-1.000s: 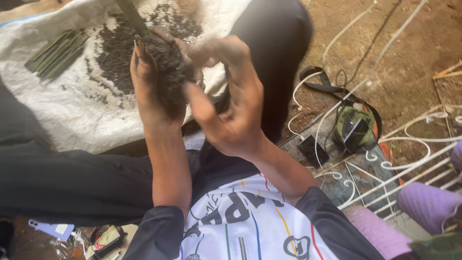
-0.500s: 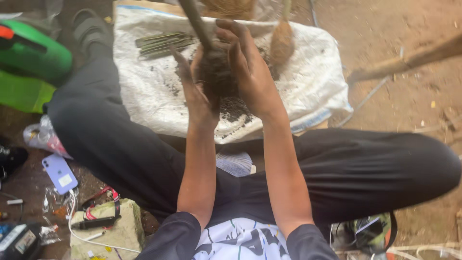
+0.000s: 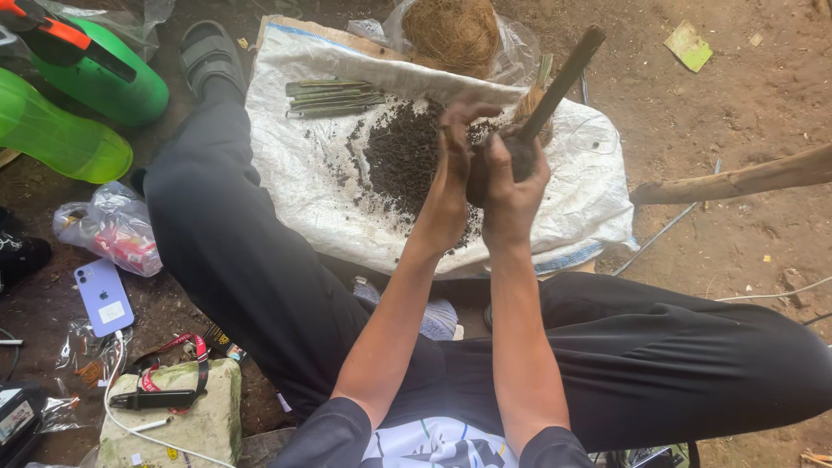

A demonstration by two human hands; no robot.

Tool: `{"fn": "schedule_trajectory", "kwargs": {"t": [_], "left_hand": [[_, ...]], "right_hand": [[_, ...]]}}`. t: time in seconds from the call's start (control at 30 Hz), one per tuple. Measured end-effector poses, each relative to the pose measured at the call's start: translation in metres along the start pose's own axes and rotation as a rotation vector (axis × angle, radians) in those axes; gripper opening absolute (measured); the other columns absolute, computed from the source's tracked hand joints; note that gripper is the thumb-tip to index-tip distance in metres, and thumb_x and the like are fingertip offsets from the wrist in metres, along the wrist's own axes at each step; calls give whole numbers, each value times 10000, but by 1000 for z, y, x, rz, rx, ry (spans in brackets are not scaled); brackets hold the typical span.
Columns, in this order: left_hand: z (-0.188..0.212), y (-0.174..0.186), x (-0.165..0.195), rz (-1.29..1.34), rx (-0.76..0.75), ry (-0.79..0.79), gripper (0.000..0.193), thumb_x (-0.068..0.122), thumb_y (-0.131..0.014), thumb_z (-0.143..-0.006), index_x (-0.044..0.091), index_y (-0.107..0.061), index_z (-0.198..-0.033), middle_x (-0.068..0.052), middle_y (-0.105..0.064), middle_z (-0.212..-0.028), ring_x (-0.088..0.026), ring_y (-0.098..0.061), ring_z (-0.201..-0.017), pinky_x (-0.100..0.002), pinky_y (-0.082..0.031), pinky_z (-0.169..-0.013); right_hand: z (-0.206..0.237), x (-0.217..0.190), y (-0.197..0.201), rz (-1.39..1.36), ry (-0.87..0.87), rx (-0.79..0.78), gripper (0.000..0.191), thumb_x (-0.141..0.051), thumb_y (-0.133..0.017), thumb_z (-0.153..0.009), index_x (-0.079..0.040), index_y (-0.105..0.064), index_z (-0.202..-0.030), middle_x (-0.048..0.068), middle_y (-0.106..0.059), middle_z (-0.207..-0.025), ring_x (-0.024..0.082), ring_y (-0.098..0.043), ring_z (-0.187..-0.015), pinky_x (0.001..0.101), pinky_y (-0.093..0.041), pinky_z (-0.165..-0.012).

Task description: The person sits on the ground and packs soil around the root ball of a plant, pressing and shaping the soil with their hands and a flat stick. They add soil from a pile on a cloth and mold it around the plant stem to form a firm ball.

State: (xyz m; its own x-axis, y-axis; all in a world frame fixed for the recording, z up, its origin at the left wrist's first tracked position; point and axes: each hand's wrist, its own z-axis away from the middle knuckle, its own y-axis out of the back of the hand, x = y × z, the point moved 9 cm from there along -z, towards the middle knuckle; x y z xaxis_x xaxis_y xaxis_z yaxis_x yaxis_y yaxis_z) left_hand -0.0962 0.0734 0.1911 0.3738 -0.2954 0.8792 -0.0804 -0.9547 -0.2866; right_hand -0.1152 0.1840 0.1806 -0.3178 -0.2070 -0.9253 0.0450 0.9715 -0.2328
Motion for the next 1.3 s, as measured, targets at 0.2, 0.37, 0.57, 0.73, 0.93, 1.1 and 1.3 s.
{"fn": "schedule_trajectory", "kwargs": {"t": [0.2, 0.37, 0.57, 0.73, 0.93, 1.1, 1.3], "left_hand": [[-11, 8, 19, -208, -31, 64, 353, 303, -607, -1046, 122, -663, -1344, -77, -711, -1350, -232, -703, -1230, -388, -561, -998], [-11, 15, 47, -342, -16, -77, 403, 231, -799, -922, 139, -708, -1303, -68, -695, -1348, -195, -708, -1201, -335, -616, -960], [-9, 16, 55, -470, 70, -196, 415, 167, -878, -835, 117, -745, -1225, -79, -702, -1240, -207, -694, -1157, -363, -581, -998], [-7, 21, 52, -398, 124, -200, 206, 94, -866, -848, 109, -793, -1040, -59, -706, -1170, -190, -696, -1120, -356, -574, -983], [-12, 26, 39, -350, 138, -82, 107, 60, -805, -864, 61, -753, -958, -53, -696, -1185, -191, -667, -1146, -313, -550, -919], [-13, 25, 35, -330, 131, -67, 90, 73, -770, -913, 34, -717, -974, -67, -720, -1217, -197, -675, -1143, -302, -517, -916], [-11, 19, 36, -332, 106, -111, 105, 77, -762, -933, 11, -697, -981, -93, -730, -1290, -238, -641, -1266, -382, -456, -1123]], "right_hand": [[-13, -1, 17, -345, -231, -43, 520, -543, -594, -1029, -79, -556, -1262, 51, -658, -1075, 177, -688, -976, 358, -601, -854], [-14, -14, 14, -463, -277, -61, 742, -687, -388, -1008, -62, -515, -1389, 100, -649, -1158, 230, -680, -1085, 411, -603, -968], [-15, -14, 3, -393, -216, -133, 765, -684, -374, -1055, -40, -488, -1452, 103, -631, -1189, 212, -660, -1110, 387, -590, -984], [-9, -7, -2, -308, -245, -158, 738, -687, -351, -1044, -90, -462, -1463, 77, -628, -1163, 191, -652, -1050, 370, -568, -866], [-10, -5, -8, -317, -216, -184, 725, -691, -338, -1038, -111, -436, -1463, 65, -602, -1242, 171, -645, -1172, 381, -576, -1009], [-8, 0, -7, -364, -241, -183, 695, -676, -348, -1054, -124, -434, -1469, 90, -599, -1283, 187, -634, -1155, 372, -562, -965], [-8, -1, -3, -309, -197, -162, 665, -638, -350, -1057, -113, -439, -1455, 74, -601, -1305, 177, -635, -1185, 361, -554, -985]]}}
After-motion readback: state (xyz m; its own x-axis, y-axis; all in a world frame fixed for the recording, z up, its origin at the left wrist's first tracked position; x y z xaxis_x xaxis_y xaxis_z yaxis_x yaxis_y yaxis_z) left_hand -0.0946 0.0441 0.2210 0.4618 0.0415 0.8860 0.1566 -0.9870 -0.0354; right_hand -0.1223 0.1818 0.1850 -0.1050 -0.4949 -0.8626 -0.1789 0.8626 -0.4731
